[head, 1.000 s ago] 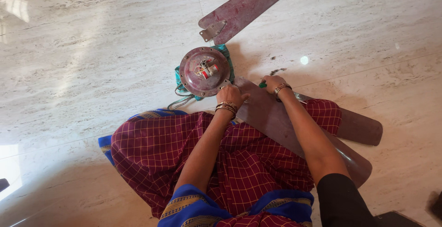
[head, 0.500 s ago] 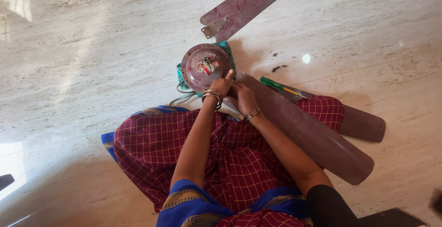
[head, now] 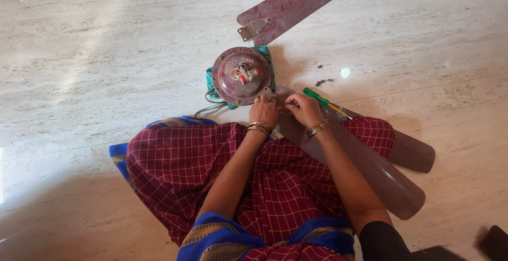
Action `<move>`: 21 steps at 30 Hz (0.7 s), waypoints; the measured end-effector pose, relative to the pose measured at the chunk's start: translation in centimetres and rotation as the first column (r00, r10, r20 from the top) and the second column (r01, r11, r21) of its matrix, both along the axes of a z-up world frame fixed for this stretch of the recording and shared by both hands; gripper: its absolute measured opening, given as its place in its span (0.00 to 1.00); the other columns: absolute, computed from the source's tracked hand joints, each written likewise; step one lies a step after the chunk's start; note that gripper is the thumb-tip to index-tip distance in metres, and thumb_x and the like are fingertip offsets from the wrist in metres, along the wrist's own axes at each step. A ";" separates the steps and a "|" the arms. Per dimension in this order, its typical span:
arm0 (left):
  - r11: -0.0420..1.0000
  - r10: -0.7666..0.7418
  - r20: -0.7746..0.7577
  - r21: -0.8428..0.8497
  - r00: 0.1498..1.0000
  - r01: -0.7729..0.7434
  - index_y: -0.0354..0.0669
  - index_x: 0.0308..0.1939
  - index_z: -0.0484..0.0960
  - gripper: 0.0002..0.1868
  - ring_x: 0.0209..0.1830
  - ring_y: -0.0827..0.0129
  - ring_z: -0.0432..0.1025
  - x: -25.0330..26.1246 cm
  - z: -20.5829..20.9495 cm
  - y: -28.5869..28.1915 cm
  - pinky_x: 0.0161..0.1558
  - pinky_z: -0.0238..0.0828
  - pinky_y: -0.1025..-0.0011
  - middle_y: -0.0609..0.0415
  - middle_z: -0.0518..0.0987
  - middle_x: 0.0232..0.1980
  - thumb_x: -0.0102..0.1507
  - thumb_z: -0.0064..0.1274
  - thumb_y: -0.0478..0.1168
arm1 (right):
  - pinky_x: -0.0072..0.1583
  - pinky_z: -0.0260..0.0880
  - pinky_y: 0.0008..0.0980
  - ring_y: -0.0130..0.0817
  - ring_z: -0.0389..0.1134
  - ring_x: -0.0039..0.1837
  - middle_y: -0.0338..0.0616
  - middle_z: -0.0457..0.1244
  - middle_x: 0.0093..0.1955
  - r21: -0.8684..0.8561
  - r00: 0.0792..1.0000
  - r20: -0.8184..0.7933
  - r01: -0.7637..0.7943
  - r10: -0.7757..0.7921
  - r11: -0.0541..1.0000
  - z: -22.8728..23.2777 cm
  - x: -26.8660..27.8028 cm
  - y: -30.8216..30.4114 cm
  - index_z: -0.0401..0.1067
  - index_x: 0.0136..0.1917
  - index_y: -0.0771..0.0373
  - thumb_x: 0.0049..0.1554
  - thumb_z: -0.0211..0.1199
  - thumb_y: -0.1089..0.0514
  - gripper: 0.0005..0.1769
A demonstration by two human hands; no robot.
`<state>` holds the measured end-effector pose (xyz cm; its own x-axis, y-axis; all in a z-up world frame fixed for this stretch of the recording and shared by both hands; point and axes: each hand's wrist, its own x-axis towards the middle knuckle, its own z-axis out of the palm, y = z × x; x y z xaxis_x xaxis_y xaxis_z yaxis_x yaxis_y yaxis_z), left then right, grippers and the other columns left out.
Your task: The person sits on the floor and uses a screwdriver to tighten screws on the central hub of a ceiling fan. They repeatedly adjust and secure the fan blade attachment points.
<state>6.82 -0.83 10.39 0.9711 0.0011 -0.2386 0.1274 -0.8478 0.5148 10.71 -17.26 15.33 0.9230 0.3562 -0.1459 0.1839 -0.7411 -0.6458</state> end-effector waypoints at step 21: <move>0.990 -0.044 -0.117 0.128 0.992 0.059 0.35 0.56 0.82 0.28 0.66 0.49 0.69 1.2 0.6 -3.1 0.62 0.70 0.59 0.33 0.66 0.72 0.60 0.62 0.53 | 0.50 0.77 0.28 0.29 0.76 0.47 0.44 0.74 0.46 0.154 0.997 -0.075 -0.024 0.036 0.988 -3.9 6.7 4.7 0.80 0.47 0.63 0.52 0.70 0.67 0.08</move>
<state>7.98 -3.93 10.99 0.9372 -0.0095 -0.3486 0.1334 -0.9138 0.3836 17.37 -12.57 11.45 0.8996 0.4072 -0.1578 0.1498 -0.6271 -0.7644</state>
